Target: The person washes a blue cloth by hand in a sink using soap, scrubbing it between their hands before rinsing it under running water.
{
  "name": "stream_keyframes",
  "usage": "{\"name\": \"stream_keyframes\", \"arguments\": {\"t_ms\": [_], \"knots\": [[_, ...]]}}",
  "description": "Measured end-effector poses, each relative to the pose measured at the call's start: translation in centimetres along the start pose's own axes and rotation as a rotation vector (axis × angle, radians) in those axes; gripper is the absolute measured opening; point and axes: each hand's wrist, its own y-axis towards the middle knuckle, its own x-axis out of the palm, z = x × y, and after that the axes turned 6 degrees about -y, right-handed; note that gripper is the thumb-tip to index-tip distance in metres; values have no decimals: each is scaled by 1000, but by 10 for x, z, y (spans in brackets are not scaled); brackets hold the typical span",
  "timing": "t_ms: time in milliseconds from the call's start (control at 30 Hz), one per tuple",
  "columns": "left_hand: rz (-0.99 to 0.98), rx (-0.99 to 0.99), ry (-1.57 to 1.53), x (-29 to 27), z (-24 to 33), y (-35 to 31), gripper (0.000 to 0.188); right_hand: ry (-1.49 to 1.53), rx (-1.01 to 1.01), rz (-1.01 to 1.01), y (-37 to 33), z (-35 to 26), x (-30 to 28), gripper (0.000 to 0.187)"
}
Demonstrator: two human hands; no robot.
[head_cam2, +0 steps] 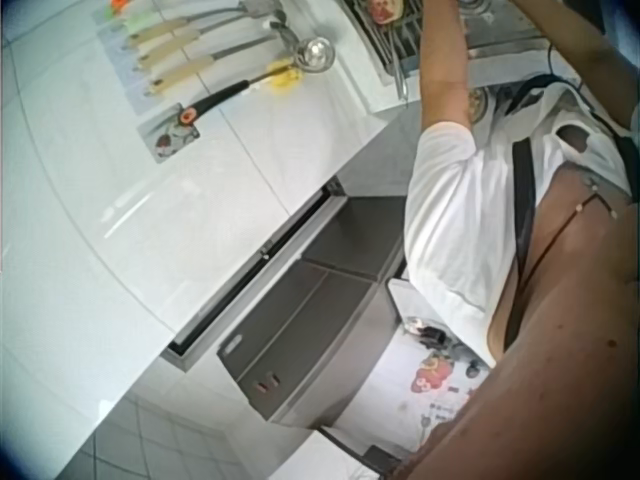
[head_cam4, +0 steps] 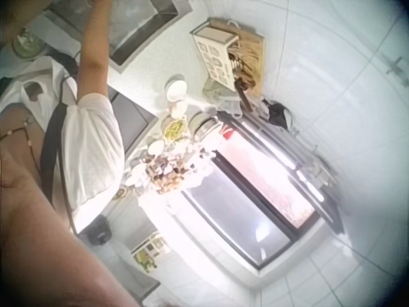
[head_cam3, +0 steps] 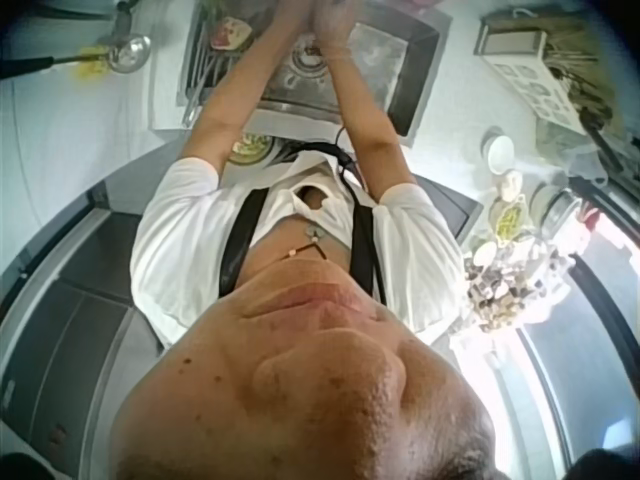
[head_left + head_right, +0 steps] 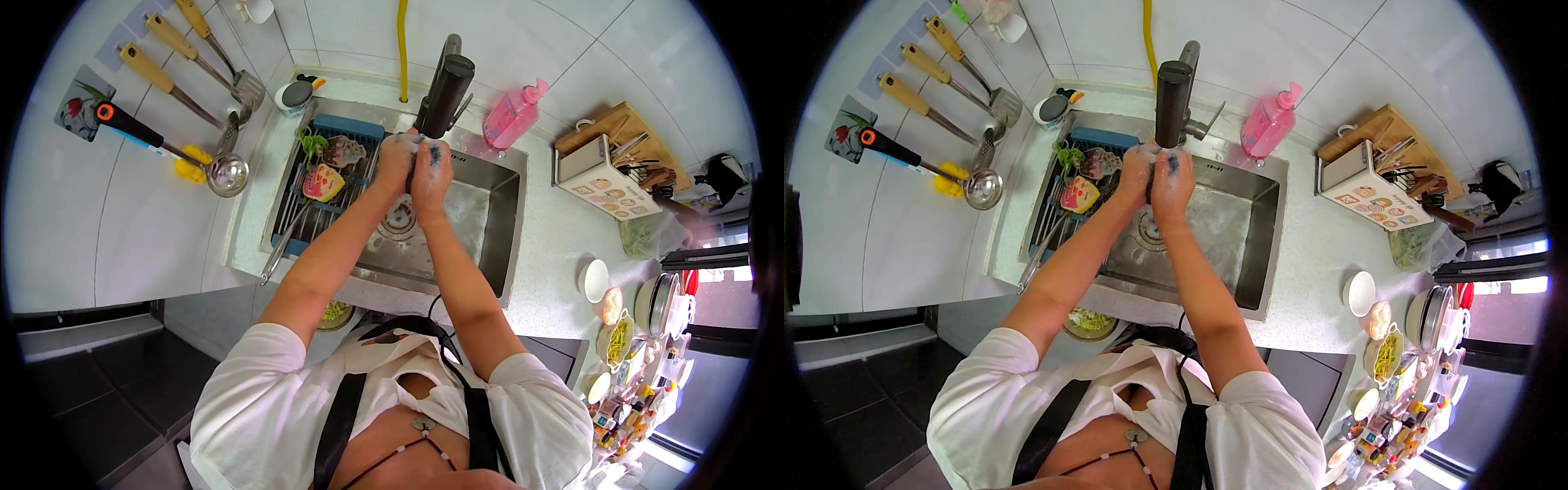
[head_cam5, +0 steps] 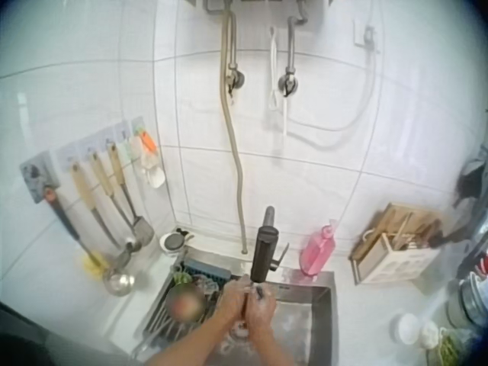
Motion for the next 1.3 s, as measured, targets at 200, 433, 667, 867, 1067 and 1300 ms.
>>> {"name": "stream_keyframes", "arguments": {"t_ms": [200, 433, 667, 867, 1067, 1300], "knots": [[253, -28, 135, 7, 5, -20, 29, 21, 107, -39, 16, 3, 2, 19], [178, -41, 13, -14, -14, -33, 26, -42, 277, -166, 26, 18, -9, 23], [-23, -370, -172, -45, -2, -31, 34, 282, 135, -332, 50, 10, -40, 12], [-144, -728, -456, -15, 5, -38, 40, 686, 277, -492, 54, -3, -45, 28], [47, -420, -443, -14, -3, -1, 29, 613, 516, -219, 37, 19, -49, 43], [68, -159, -325, -2, 5, -5, 19, 93, -4, -110, -1, 1, -26, 47]]}}
